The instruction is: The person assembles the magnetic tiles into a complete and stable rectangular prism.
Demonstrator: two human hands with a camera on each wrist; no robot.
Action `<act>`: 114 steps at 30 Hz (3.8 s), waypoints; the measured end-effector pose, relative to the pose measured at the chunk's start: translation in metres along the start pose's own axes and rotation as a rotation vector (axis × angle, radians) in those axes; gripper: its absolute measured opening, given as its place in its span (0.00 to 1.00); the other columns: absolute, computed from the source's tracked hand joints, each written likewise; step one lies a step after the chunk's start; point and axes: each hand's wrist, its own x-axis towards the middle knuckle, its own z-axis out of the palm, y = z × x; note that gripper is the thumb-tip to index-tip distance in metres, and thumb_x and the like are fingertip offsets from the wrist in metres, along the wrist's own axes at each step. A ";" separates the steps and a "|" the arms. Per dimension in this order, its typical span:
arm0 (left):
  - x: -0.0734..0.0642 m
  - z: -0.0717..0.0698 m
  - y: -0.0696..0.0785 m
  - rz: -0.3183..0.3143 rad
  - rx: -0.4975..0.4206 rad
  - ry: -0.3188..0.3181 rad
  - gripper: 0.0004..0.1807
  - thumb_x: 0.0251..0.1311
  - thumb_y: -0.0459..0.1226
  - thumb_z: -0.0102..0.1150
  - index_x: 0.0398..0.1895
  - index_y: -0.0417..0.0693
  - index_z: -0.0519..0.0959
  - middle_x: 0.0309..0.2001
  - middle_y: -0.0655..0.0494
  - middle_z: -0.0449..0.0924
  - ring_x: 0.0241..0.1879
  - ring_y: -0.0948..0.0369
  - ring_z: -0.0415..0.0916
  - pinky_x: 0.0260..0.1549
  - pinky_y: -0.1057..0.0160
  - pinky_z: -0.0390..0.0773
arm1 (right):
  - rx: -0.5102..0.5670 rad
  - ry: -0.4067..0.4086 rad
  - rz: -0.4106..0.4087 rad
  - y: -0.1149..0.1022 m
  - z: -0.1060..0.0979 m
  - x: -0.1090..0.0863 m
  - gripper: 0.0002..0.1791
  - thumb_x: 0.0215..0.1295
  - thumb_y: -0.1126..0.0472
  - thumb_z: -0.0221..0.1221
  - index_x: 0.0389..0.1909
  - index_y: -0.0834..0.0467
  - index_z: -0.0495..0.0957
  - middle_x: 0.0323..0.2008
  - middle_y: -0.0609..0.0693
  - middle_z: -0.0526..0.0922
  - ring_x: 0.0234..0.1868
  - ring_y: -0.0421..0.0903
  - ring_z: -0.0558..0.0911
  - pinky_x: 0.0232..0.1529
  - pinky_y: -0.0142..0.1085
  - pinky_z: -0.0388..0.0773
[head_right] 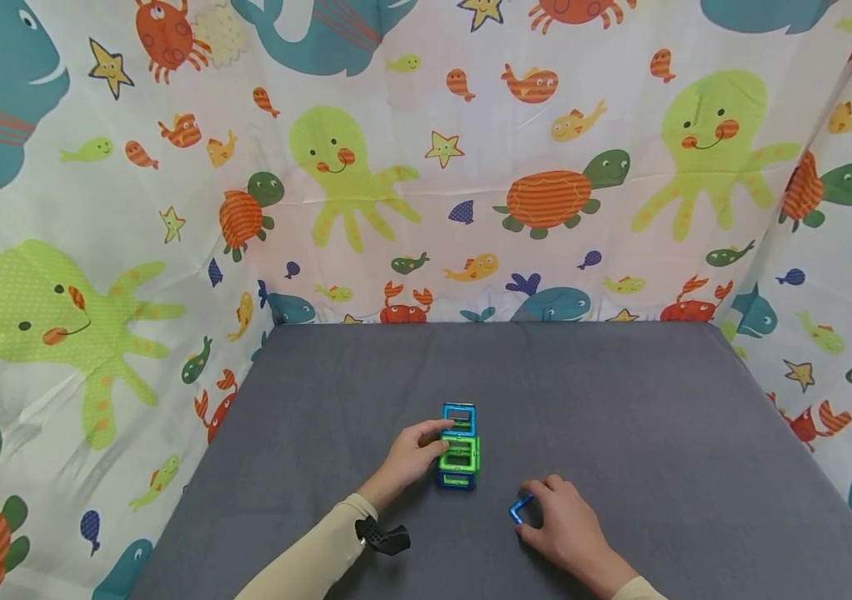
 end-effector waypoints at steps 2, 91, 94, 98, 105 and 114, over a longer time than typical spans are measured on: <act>0.000 0.000 0.001 -0.003 0.001 0.001 0.19 0.70 0.39 0.58 0.63 0.56 0.81 0.65 0.51 0.80 0.65 0.50 0.77 0.61 0.47 0.79 | 0.008 0.002 -0.011 -0.001 0.000 0.000 0.26 0.45 0.53 0.78 0.48 0.51 0.85 0.44 0.48 0.82 0.43 0.46 0.79 0.36 0.41 0.78; -0.001 -0.003 -0.001 0.008 -0.018 -0.026 0.20 0.72 0.38 0.56 0.64 0.53 0.80 0.66 0.50 0.79 0.68 0.48 0.75 0.64 0.46 0.77 | 0.940 -0.148 0.358 -0.032 -0.008 0.132 0.27 0.70 0.63 0.61 0.67 0.70 0.70 0.48 0.65 0.87 0.39 0.44 0.89 0.46 0.46 0.87; -0.001 -0.003 -0.002 0.018 -0.020 -0.022 0.19 0.71 0.38 0.57 0.64 0.53 0.81 0.66 0.50 0.79 0.67 0.48 0.75 0.63 0.47 0.78 | 0.943 -0.151 0.364 -0.032 -0.005 0.132 0.25 0.71 0.63 0.60 0.66 0.69 0.71 0.47 0.63 0.87 0.38 0.43 0.89 0.46 0.45 0.88; 0.000 -0.003 -0.002 0.024 -0.023 -0.023 0.19 0.71 0.38 0.57 0.63 0.53 0.81 0.66 0.50 0.79 0.68 0.48 0.75 0.64 0.47 0.77 | 0.938 -0.148 0.374 -0.033 -0.003 0.132 0.23 0.73 0.63 0.58 0.65 0.68 0.72 0.47 0.62 0.87 0.38 0.42 0.88 0.46 0.45 0.88; -0.001 -0.004 -0.001 0.020 -0.033 -0.024 0.19 0.71 0.38 0.56 0.63 0.53 0.81 0.66 0.51 0.79 0.69 0.49 0.74 0.64 0.46 0.76 | 0.941 -0.154 0.378 -0.037 -0.003 0.131 0.23 0.73 0.64 0.58 0.65 0.69 0.71 0.47 0.63 0.87 0.37 0.42 0.88 0.45 0.44 0.87; -0.001 -0.004 -0.002 0.013 -0.035 -0.019 0.19 0.71 0.38 0.57 0.63 0.53 0.81 0.65 0.50 0.80 0.67 0.49 0.76 0.62 0.48 0.78 | 0.982 -0.164 0.392 -0.038 0.001 0.132 0.25 0.75 0.64 0.55 0.69 0.66 0.68 0.50 0.61 0.85 0.37 0.41 0.87 0.46 0.44 0.87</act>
